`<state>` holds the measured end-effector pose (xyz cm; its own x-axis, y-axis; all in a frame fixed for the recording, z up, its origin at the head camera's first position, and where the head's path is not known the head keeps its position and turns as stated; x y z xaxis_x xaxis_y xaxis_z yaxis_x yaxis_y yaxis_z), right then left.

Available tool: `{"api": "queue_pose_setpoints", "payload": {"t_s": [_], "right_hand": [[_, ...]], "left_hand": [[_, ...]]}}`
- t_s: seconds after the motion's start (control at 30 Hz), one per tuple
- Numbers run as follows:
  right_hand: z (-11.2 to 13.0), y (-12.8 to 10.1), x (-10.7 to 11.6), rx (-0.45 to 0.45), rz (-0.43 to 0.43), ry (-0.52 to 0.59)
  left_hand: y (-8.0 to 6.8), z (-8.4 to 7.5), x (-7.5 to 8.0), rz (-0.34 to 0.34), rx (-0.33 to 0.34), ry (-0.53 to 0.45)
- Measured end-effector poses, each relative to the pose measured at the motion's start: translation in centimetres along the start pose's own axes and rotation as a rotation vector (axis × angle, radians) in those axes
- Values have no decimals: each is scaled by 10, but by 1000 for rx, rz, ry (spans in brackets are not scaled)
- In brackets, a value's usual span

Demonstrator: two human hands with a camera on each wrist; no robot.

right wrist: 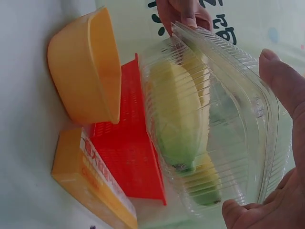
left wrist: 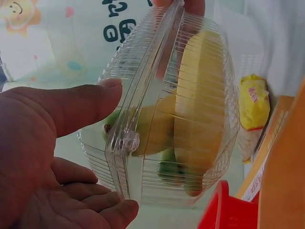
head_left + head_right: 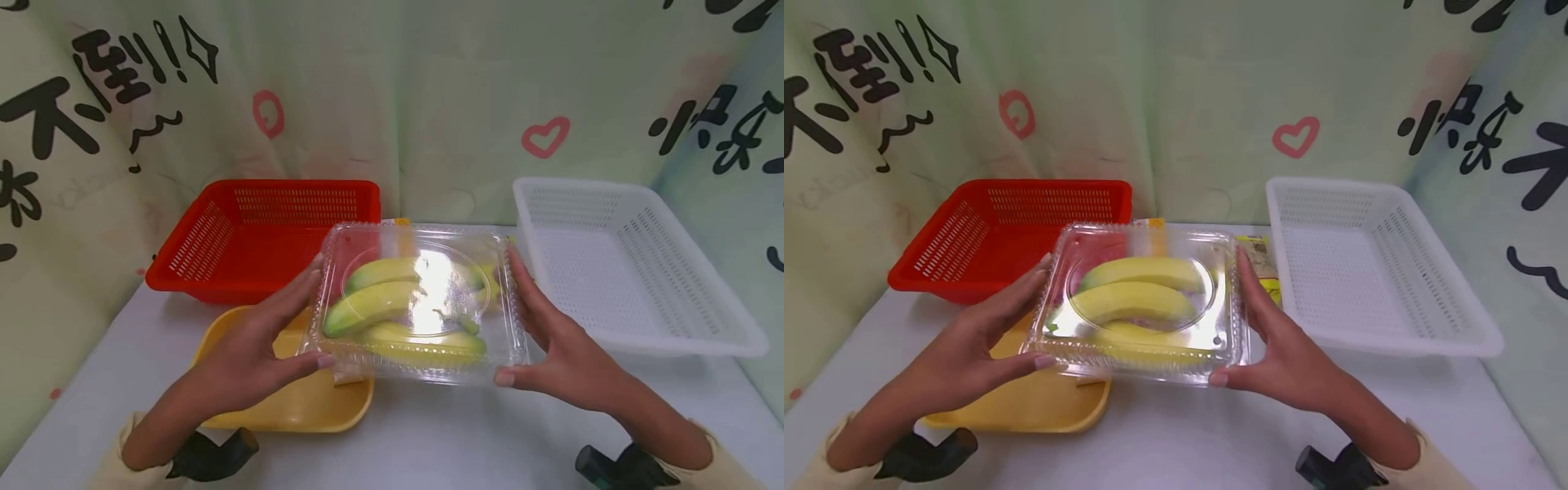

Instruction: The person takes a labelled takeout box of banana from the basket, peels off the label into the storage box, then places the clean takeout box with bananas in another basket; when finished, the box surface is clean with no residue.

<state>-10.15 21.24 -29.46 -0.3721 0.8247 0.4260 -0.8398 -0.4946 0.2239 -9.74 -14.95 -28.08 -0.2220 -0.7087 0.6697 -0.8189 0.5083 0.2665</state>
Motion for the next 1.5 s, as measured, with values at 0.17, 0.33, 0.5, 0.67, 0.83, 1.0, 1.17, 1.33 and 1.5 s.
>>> {"api": "queue_pose_setpoints", "payload": {"t_s": [0.17,0.33,0.5,0.67,0.83,1.0,1.17,1.33,1.5], "right_hand": [[5,21,-2,26,9,16],[6,39,-8,25,26,69],[5,56,-13,20,22,106],[5,70,-20,9,-9,61],[2,89,-26,20,-12,43],[-4,108,-34,-6,-12,48],[-9,121,-38,-41,-15,50],[-12,133,-42,-27,-6,76],[-13,149,-49,-1,-12,70]], "left_hand": [[1,7,10,-26,-6,-30],[1,13,22,-38,26,-70],[2,20,33,-55,39,-46],[4,30,43,-75,25,-31],[8,43,47,-108,38,-32],[13,54,52,-184,101,23],[17,60,59,-202,128,40],[19,65,66,-185,183,74],[23,76,77,-178,243,55]]}}
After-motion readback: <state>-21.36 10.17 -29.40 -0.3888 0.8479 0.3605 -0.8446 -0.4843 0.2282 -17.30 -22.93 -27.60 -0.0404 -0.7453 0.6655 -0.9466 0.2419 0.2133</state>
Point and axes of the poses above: each hand's wrist, its own y-axis towards the middle knuckle, its own x-axis out of the back of the hand, z = x × y, the point moved 1 cm from there along y, towards the middle knuckle, and after that the axes turned 3 degrees about y, right-handed, at the moved point
